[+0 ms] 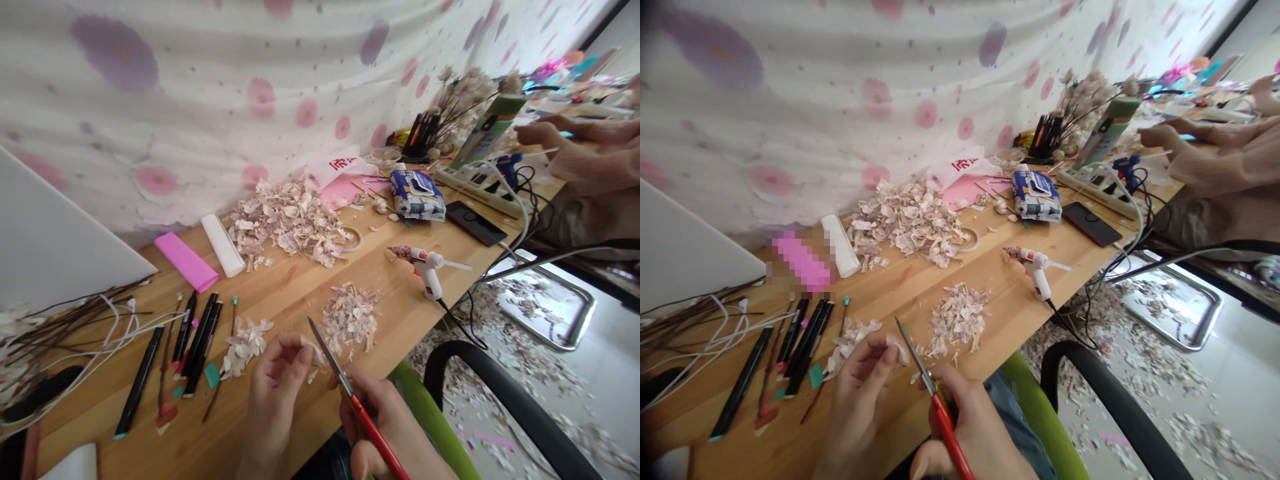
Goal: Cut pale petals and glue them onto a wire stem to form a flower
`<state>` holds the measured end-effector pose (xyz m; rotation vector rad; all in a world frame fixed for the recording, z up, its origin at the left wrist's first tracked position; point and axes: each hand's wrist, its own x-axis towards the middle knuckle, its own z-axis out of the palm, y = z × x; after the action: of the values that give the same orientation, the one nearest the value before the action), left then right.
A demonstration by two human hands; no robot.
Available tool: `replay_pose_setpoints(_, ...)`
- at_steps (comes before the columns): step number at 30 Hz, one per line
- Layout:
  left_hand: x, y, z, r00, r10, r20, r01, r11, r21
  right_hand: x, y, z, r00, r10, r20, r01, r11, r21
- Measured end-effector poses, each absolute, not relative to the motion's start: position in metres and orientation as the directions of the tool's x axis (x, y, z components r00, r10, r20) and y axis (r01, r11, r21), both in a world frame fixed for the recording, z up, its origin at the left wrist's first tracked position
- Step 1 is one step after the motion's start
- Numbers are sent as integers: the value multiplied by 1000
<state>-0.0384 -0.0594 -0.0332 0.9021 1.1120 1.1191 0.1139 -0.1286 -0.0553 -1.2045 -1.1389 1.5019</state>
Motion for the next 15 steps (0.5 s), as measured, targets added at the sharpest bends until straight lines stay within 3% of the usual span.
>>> replay_pose_setpoints(6,-37,-56,-31,113,978,-178,-348,207,914,119,-129,-41,-74,983,-168,-176,-179,-968)
replay_pose_setpoints(15,-34,-49,-21,30,940,-339,-523,304,796,118,-127,-39,-201,963,-178,-195,-217,-957)
